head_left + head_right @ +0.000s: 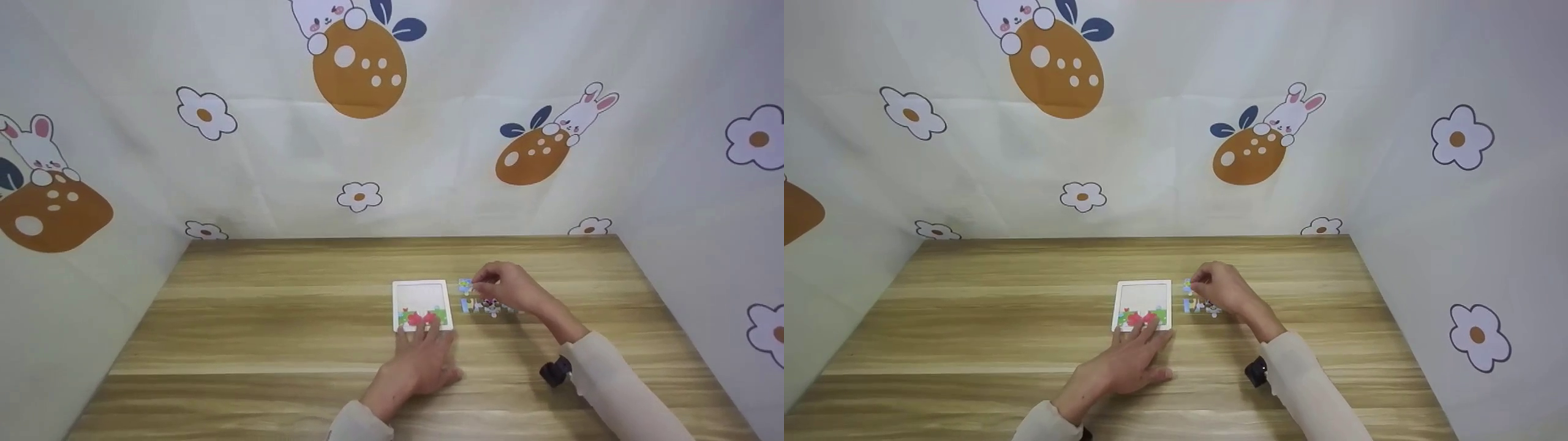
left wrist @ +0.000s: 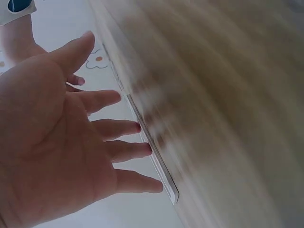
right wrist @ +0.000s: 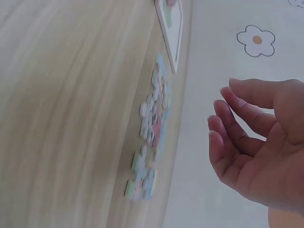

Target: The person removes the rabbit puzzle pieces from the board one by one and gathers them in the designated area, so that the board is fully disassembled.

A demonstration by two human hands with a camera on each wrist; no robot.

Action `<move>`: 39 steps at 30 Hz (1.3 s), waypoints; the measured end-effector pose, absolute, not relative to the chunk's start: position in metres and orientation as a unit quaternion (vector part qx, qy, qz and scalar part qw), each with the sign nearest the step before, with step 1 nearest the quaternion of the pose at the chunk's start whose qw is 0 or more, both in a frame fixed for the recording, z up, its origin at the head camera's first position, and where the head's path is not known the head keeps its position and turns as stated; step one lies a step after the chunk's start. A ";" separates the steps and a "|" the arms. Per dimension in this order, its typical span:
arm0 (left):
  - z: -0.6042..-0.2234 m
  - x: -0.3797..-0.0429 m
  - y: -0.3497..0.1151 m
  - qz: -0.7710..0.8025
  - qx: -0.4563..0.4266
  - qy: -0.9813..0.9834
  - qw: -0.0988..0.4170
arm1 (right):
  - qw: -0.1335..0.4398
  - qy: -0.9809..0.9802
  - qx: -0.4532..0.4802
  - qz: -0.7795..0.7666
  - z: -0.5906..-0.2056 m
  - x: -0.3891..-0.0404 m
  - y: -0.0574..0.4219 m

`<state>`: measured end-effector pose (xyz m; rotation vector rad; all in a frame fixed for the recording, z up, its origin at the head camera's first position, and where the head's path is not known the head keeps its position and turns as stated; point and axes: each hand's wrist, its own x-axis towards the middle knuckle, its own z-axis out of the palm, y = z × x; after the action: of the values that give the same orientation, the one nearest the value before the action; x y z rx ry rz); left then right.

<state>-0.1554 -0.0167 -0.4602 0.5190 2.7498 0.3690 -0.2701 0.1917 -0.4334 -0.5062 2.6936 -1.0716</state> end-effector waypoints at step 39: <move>-0.456 -0.163 -0.029 0.180 0.178 0.931 0.263 | 0.242 0.852 -0.268 -0.380 -0.465 -0.288 0.094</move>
<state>-0.1629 -0.0286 -0.4556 0.4805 2.5176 0.4880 -0.2885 0.0936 -0.4651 -0.7319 2.3281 -1.0394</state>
